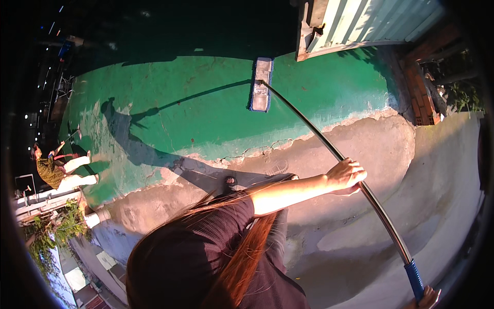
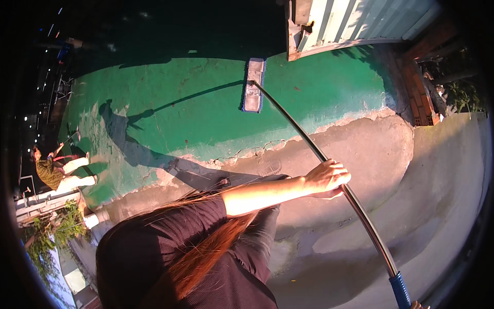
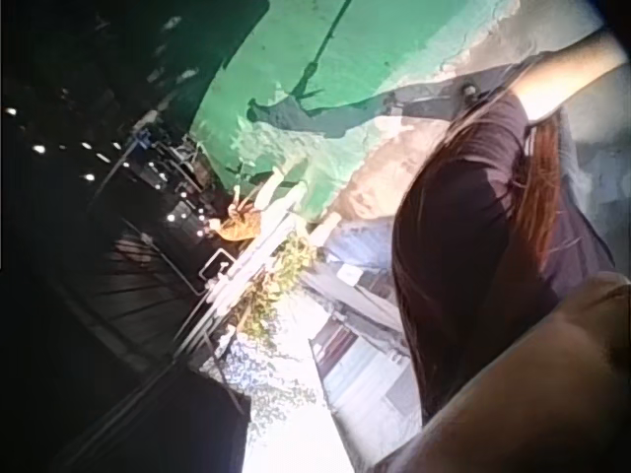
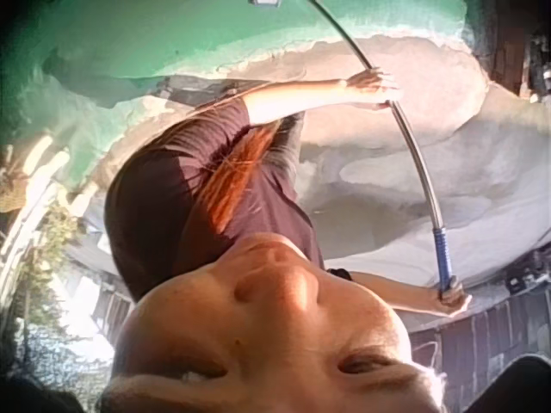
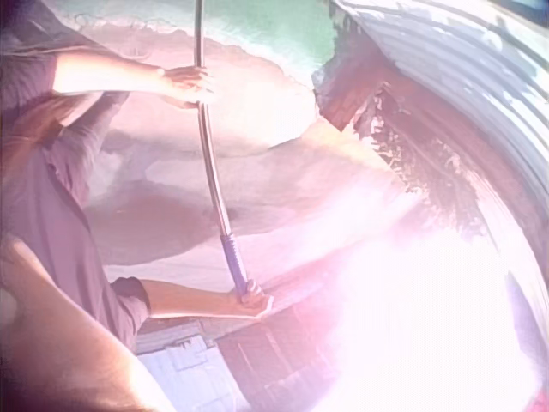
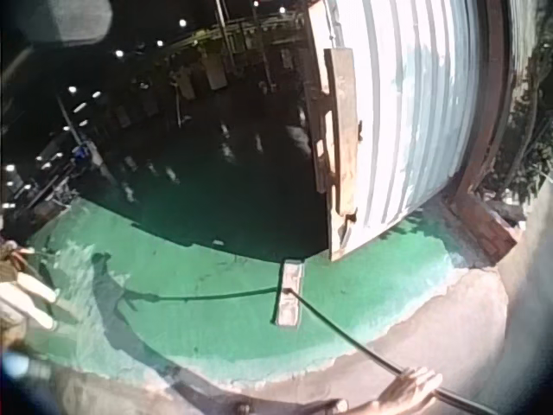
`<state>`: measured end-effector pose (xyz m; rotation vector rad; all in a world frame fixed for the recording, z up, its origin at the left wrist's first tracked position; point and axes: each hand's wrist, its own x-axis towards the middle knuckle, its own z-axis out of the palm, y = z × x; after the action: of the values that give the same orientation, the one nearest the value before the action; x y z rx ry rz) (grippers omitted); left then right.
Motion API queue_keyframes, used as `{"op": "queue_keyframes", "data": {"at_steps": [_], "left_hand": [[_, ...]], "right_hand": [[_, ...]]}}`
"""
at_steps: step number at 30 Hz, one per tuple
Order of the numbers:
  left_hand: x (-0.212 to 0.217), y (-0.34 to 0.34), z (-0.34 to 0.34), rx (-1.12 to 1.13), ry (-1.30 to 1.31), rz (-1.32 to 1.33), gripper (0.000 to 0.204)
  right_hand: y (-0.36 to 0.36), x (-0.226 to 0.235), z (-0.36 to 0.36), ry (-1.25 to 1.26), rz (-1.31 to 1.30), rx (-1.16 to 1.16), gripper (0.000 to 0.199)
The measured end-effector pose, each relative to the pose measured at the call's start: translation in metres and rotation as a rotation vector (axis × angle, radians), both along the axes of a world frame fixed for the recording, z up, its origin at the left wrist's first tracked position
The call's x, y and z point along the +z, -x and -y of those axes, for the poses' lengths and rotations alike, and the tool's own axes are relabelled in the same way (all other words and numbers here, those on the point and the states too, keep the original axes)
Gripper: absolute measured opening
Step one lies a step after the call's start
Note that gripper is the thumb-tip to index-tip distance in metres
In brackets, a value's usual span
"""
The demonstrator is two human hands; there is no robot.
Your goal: The person mops a green-painted outdoor floor with a flat mop, then uses a red scoop to pour water from a white bucket onto the floor and washes their feet.
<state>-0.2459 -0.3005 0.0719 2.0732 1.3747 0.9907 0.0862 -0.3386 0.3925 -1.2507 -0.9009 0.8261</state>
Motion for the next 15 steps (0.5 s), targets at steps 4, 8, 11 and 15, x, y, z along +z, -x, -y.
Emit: {"op": "queue_keyframes", "data": {"at_steps": [4,8,11,15], "left_hand": [[-0.024,0.115,0.092,0.244,0.027,-0.028,0.019],[-0.057,0.258,0.191,0.451,-0.035,-0.05,0.022],[-0.083,0.369,0.281,0.614,0.085,-0.205,0.022],[-0.11,0.508,0.44,1.018,0.442,-0.406,0.028]], "right_hand": [[0.112,-0.053,0.017,0.107,-0.117,0.025,0.035],[0.184,-0.126,0.036,0.027,-0.365,0.916,0.019],[0.35,-0.156,0.104,0.204,-0.336,0.534,0.035],[0.536,-0.228,0.208,0.3,-0.398,0.875,0.039]]}}
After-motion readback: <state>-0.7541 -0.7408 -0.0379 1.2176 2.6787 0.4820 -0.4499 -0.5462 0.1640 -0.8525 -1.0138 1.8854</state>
